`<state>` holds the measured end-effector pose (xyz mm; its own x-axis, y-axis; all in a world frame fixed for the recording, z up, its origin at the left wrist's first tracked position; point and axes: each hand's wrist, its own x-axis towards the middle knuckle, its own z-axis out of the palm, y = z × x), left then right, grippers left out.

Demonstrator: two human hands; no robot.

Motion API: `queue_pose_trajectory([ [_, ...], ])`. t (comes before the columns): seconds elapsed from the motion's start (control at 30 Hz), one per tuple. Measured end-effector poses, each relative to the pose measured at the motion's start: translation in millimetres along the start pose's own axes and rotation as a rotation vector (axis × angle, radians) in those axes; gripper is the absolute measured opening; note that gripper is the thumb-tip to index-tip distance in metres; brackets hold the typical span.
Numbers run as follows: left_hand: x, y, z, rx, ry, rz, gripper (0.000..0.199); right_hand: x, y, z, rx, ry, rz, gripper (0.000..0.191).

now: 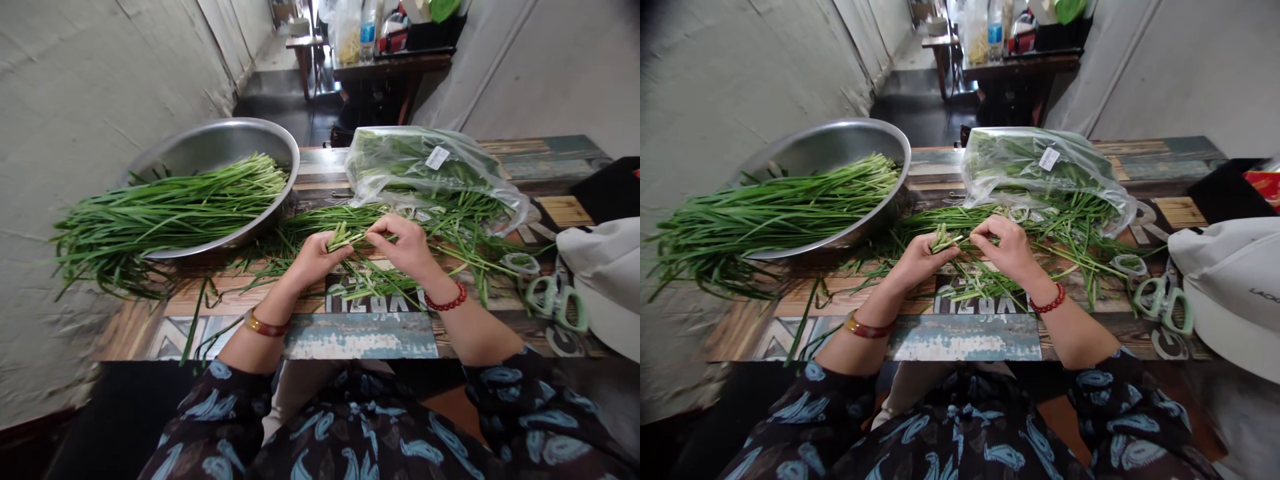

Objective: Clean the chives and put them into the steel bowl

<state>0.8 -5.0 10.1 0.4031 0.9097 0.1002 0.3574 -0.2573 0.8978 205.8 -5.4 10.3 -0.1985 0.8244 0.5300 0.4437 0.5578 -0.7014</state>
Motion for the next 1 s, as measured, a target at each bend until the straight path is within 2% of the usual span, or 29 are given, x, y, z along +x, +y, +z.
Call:
queue_pose_trajectory([
  [0.13,0.8,-0.1,1.1,0.256,-0.063,0.117,0.022,-0.6,-1.2,0.4,0.01,-0.046,-0.011,0.021],
  [0.3,-2.5,3.0,2.4,0.653,-0.079,0.092,0.017,1.8,-1.4,-12.4,0.065,0.102,0.125,0.026],
  [0.37,-3.7,4.9,3.3,0.763,-0.093,0.06,0.017,2.8,-5.0,-14.1,0.057,0.091,0.067,0.025],
  [0.47,-4.8,6.0,4.9,0.86,-0.128,0.028,0.018,1.9,-11.8,-10.1,-0.007,-0.005,-0.112,0.017],
  [0.57,-5.6,5.6,5.8,0.915,-0.144,0.035,0.02,-2.0,-14.9,-5.3,-0.18,-0.088,-0.223,0.013],
  [0.67,-6.4,7.1,6.2,0.959,-0.163,0.035,0.021,-5.8,-14.8,-4.0,-0.366,-0.096,-0.303,0.01],
  [0.77,-6.3,10.2,6.7,0.973,-0.183,0.031,0.019,-7.1,-16.2,-0.5,-0.366,-0.064,-0.34,0.01],
  [0.87,-5.4,12.3,6.7,0.95,-0.188,0.046,0.02,-6.3,-17.9,7.7,-0.112,-0.007,-0.229,0.012],
  [1.0,-5.2,13.1,5.4,0.945,-0.185,0.021,0.02,-4.5,-11.0,11.9,0.295,0.084,0.104,0.014],
])
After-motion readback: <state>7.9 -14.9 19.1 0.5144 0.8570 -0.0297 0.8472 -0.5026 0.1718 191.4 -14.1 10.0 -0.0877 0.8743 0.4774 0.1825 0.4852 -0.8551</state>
